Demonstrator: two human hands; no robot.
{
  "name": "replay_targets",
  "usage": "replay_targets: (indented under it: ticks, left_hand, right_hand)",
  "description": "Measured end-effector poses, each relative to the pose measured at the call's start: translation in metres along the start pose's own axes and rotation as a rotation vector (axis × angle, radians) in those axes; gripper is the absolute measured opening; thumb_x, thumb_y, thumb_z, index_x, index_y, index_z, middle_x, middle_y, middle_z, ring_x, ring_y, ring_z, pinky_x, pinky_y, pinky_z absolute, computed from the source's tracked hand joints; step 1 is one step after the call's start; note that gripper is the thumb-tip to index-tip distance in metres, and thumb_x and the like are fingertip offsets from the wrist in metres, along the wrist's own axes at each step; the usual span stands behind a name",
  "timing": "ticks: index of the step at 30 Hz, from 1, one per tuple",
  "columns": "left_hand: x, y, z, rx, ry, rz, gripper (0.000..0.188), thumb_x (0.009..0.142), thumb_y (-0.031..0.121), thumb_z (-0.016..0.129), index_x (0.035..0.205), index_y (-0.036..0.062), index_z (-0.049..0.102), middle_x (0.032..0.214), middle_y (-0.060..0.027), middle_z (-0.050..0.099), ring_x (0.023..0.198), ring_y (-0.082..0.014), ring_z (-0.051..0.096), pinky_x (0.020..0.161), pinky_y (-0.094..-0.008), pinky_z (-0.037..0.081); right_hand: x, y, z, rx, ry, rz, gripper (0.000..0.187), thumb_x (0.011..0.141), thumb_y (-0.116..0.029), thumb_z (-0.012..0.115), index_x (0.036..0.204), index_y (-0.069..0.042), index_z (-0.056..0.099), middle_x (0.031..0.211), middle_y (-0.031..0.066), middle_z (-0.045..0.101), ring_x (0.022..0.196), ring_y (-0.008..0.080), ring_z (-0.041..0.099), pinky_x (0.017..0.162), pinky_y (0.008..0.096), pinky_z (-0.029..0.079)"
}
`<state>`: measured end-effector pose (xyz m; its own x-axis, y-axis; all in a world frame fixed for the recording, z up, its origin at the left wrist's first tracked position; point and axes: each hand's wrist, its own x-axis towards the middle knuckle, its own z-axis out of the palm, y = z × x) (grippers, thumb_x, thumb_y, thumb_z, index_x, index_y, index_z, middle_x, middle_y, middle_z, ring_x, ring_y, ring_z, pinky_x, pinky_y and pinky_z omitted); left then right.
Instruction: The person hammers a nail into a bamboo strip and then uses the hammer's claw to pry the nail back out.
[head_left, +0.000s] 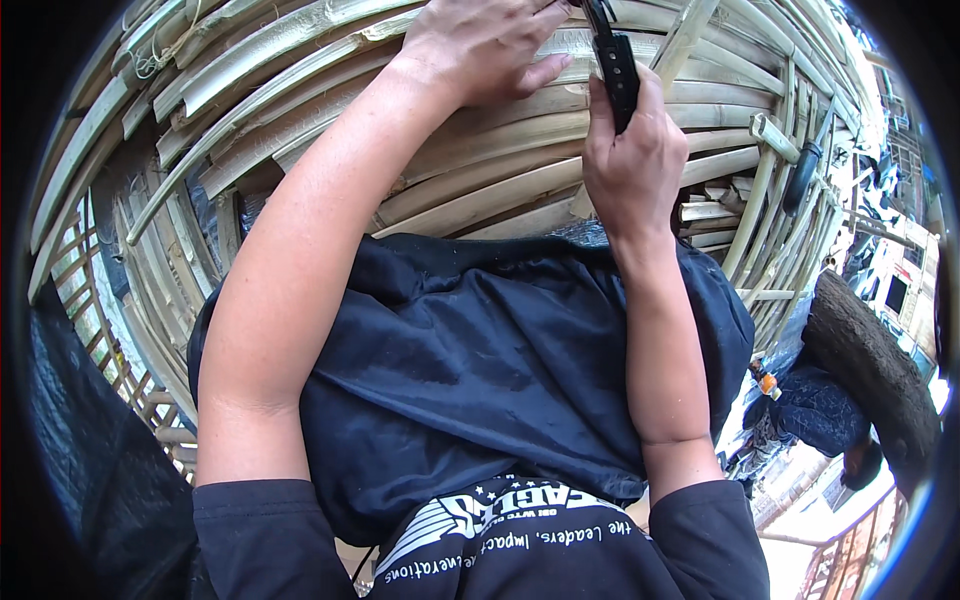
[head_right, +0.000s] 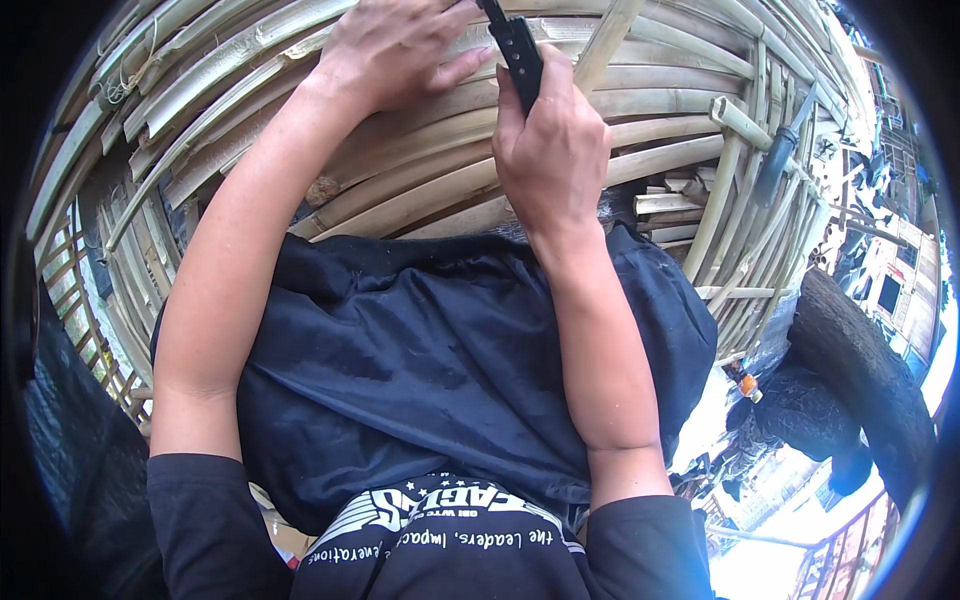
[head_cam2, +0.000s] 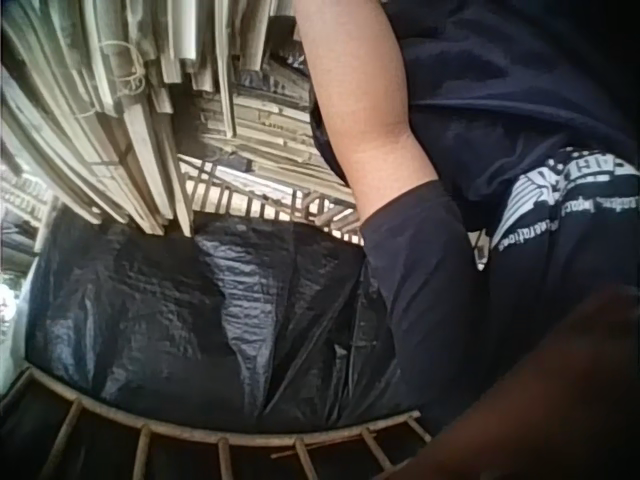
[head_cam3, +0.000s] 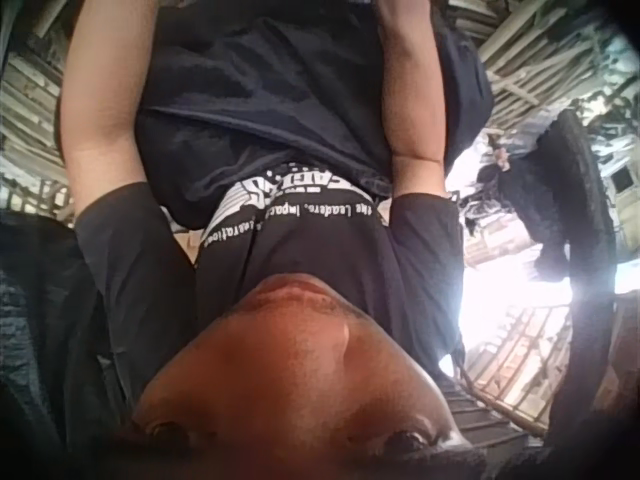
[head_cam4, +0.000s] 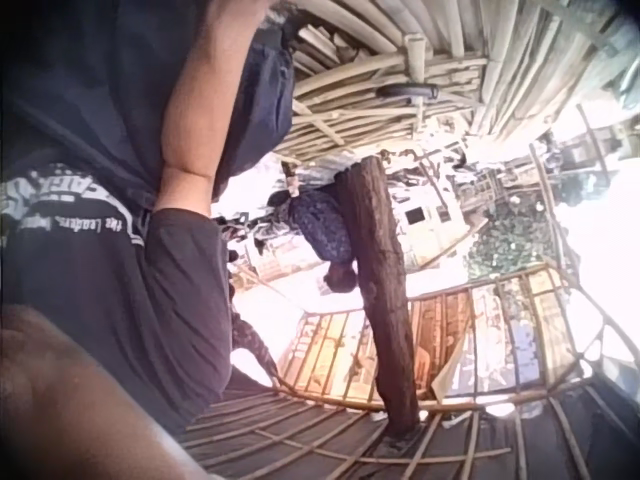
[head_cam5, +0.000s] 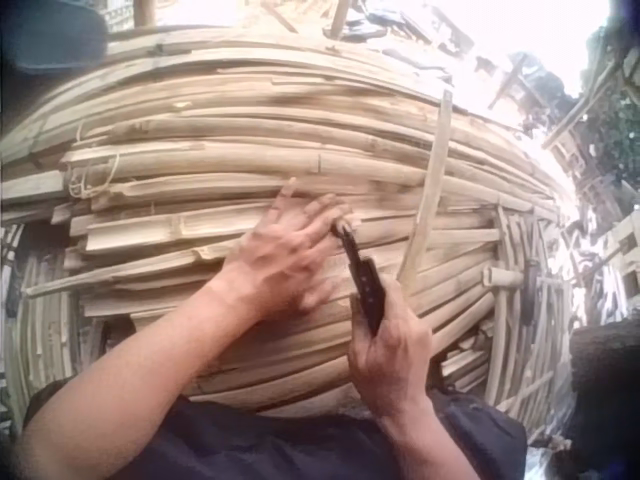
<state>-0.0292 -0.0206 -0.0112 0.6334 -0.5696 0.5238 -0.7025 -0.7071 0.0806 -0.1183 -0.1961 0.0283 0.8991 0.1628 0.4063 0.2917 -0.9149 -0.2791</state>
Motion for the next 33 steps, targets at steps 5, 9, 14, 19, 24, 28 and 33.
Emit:
replay_targets:
  ticks: [5,9,14,19,24,28,33]
  left_hand:
    - [0.000,0.003,0.002,0.095,-0.006,0.007,0.070,0.092,0.049,0.061,0.144,0.0032,0.055,0.152,-0.0154,0.052,0.147,-0.0269,0.044,0.126,-0.0619,0.016]
    - [0.001,0.003,0.001,0.084,0.004,0.018,0.071,0.091,0.050,0.061,0.143,0.0025,0.056,0.152,-0.0156,0.052,0.145,-0.0271,0.045,0.126,-0.0613,0.017]
    - [0.001,0.002,0.002,0.124,-0.028,0.018,0.071,0.093,0.051,0.058,0.144,0.0032,0.056,0.155,-0.0137,0.050,0.147,-0.0264,0.043,0.126,-0.0610,0.016]
    - [0.003,0.002,0.000,0.167,-0.057,0.024,0.069,0.095,0.052,0.055,0.144,0.0039,0.056,0.157,-0.0118,0.048,0.149,-0.0255,0.040,0.127,-0.0611,0.015]
    - [0.003,0.002,-0.002,0.170,-0.124,0.028,0.067,0.095,0.053,0.055,0.142,0.0057,0.058,0.160,-0.0116,0.044,0.151,-0.0253,0.037,0.127,-0.0612,0.015]
    - [0.002,0.001,0.001,0.172,-0.111,0.030,0.066,0.095,0.053,0.056,0.142,0.0061,0.058,0.159,-0.0116,0.045,0.151,-0.0255,0.036,0.127,-0.0611,0.015]
    - [0.001,0.002,0.000,0.162,-0.071,0.023,0.067,0.094,0.054,0.058,0.141,0.0053,0.059,0.156,-0.0125,0.048,0.150,-0.0265,0.038,0.126,-0.0617,0.017]
  right_hand:
    - [-0.002,-0.014,-0.019,0.203,0.275,-0.052,0.029,0.098,-0.018,0.071,0.120,-0.003,0.059,0.083,0.0159,0.069,0.067,0.0352,0.070,0.061,0.0388,0.054]
    - [-0.001,-0.010,-0.017,0.309,0.264,0.010,0.026,0.099,-0.019,0.070,0.114,-0.001,0.060,0.077,0.0155,0.068,0.065,0.0335,0.070,0.061,0.0381,0.053]
    - [0.012,-0.007,-0.015,0.320,0.157,0.150,0.022,0.100,-0.020,0.067,0.107,0.000,0.062,0.074,0.0186,0.067,0.066,0.0390,0.069,0.062,0.0429,0.052]
    - [0.015,-0.003,-0.012,0.290,0.028,0.199,0.022,0.100,-0.020,0.066,0.102,0.002,0.062,0.076,0.0240,0.068,0.075,0.0456,0.069,0.064,0.0492,0.051]
    - [0.013,-0.003,-0.012,0.310,-0.011,0.225,0.022,0.100,-0.019,0.065,0.102,0.002,0.062,0.076,0.0237,0.069,0.076,0.0459,0.069,0.064,0.0495,0.052]
    - [0.010,-0.006,-0.011,0.305,0.010,0.172,0.021,0.100,-0.018,0.065,0.102,0.002,0.062,0.076,0.0236,0.069,0.075,0.0459,0.069,0.064,0.0498,0.051]
    - [0.010,-0.007,-0.011,0.302,0.008,0.167,0.020,0.100,-0.018,0.065,0.101,0.002,0.062,0.076,0.0237,0.069,0.075,0.0461,0.068,0.064,0.0503,0.051]
